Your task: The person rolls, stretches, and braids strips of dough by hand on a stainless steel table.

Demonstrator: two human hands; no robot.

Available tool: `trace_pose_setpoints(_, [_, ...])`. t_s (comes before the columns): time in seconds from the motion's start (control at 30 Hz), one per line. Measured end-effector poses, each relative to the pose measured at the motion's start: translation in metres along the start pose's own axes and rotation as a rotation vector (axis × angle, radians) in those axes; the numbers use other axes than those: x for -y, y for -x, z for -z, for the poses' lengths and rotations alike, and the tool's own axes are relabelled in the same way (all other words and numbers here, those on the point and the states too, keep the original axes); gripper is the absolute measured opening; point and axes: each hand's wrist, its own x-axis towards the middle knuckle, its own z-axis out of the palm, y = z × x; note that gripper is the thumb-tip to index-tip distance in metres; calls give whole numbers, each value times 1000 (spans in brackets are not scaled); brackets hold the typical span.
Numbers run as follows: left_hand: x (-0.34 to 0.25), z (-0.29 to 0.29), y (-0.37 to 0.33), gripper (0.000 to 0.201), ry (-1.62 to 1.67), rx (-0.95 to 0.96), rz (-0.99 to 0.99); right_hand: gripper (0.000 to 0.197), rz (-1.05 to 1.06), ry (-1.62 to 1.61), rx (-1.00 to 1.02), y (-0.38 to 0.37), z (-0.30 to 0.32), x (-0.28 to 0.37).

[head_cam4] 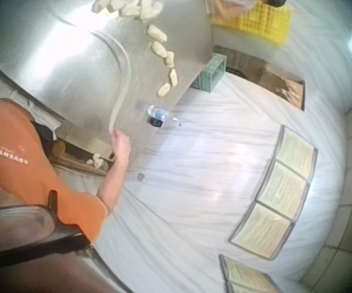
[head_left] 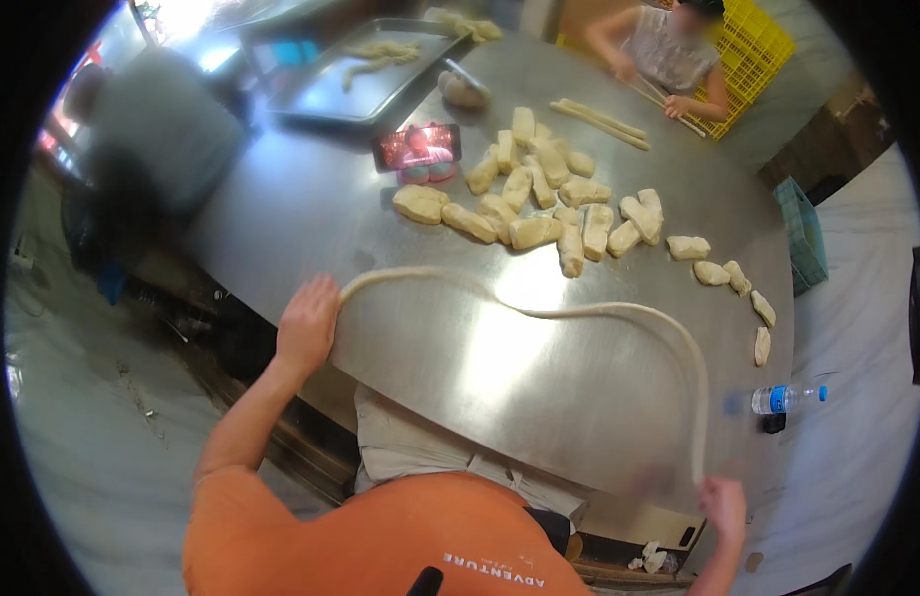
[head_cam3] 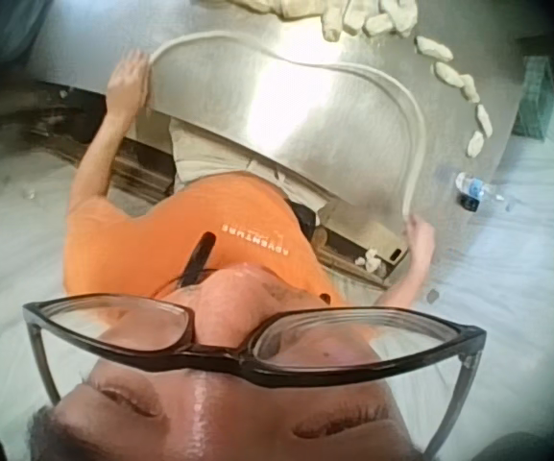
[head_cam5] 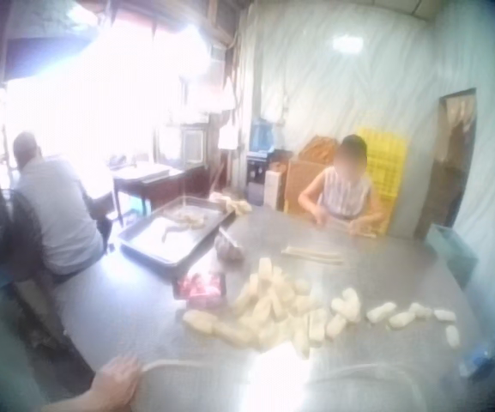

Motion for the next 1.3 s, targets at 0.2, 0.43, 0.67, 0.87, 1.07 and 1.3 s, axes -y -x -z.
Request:
trace_pose_setpoints(0.2, [70, -58, -81, 15, 55, 135, 208, 23, -174, -150, -258, -52, 37, -3])
trace_pose_setpoints(0.43, [48, -75, -118, 36, 159, 337, 442, 30, -153, -506, -220, -61, 31, 5])
trace_pose_setpoints(0.67, [-5, -2, 10, 50, -58, 214, 68, 30, 24, 138, 46, 6, 13, 28])
trace_pose_setpoints(0.87, [81, 28, -52, 16, -232, 545, -323, 34, -263, -602, -951, -69, 167, -29])
trace_pose_setpoints(1.07, [217, 21, 17, 14, 28, 83, 353, 30, -747, -161, -140, -59, -11, -275])
trace_pose_setpoints(1.3, [75, 78, -59, 18, 264, 354, -179, 40, -565, 342, -666, -72, 149, -224])
